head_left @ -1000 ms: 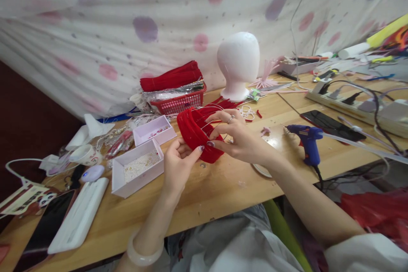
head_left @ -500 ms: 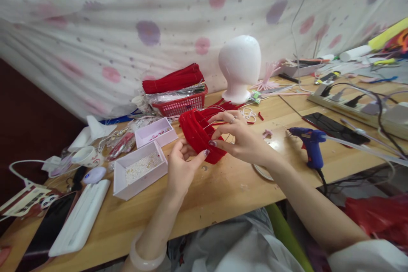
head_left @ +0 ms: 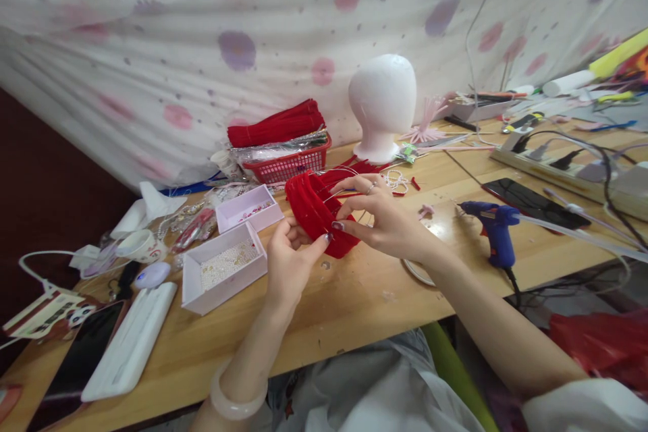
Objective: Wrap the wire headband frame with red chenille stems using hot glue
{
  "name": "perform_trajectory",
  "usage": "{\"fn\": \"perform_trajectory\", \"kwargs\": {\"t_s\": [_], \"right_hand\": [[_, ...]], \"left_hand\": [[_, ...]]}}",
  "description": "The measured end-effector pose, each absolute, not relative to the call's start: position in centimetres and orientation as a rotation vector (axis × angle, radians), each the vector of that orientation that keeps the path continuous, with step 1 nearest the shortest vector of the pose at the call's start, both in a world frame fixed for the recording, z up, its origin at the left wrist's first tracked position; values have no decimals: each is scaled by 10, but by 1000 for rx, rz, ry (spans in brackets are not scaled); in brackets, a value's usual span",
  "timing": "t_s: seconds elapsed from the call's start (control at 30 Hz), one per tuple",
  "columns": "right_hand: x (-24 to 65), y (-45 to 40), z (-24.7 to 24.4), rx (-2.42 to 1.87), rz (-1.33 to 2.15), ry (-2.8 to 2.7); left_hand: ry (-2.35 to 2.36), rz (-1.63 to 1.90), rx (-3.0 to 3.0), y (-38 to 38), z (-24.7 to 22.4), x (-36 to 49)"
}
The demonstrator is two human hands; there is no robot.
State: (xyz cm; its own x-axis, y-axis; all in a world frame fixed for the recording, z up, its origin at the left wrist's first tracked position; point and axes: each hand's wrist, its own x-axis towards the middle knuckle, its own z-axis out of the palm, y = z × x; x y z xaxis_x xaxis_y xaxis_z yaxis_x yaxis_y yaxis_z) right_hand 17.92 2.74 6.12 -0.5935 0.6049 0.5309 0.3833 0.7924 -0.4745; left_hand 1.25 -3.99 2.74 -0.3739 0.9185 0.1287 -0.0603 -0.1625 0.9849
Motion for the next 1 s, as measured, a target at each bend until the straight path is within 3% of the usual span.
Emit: {"fn": "perform_trajectory", "kwargs": {"t_s": [1.0], "right_hand": [[176,32,60,-631,461,-2077]], "left_hand": [[1266,1613,921,-42,44,2]]}}
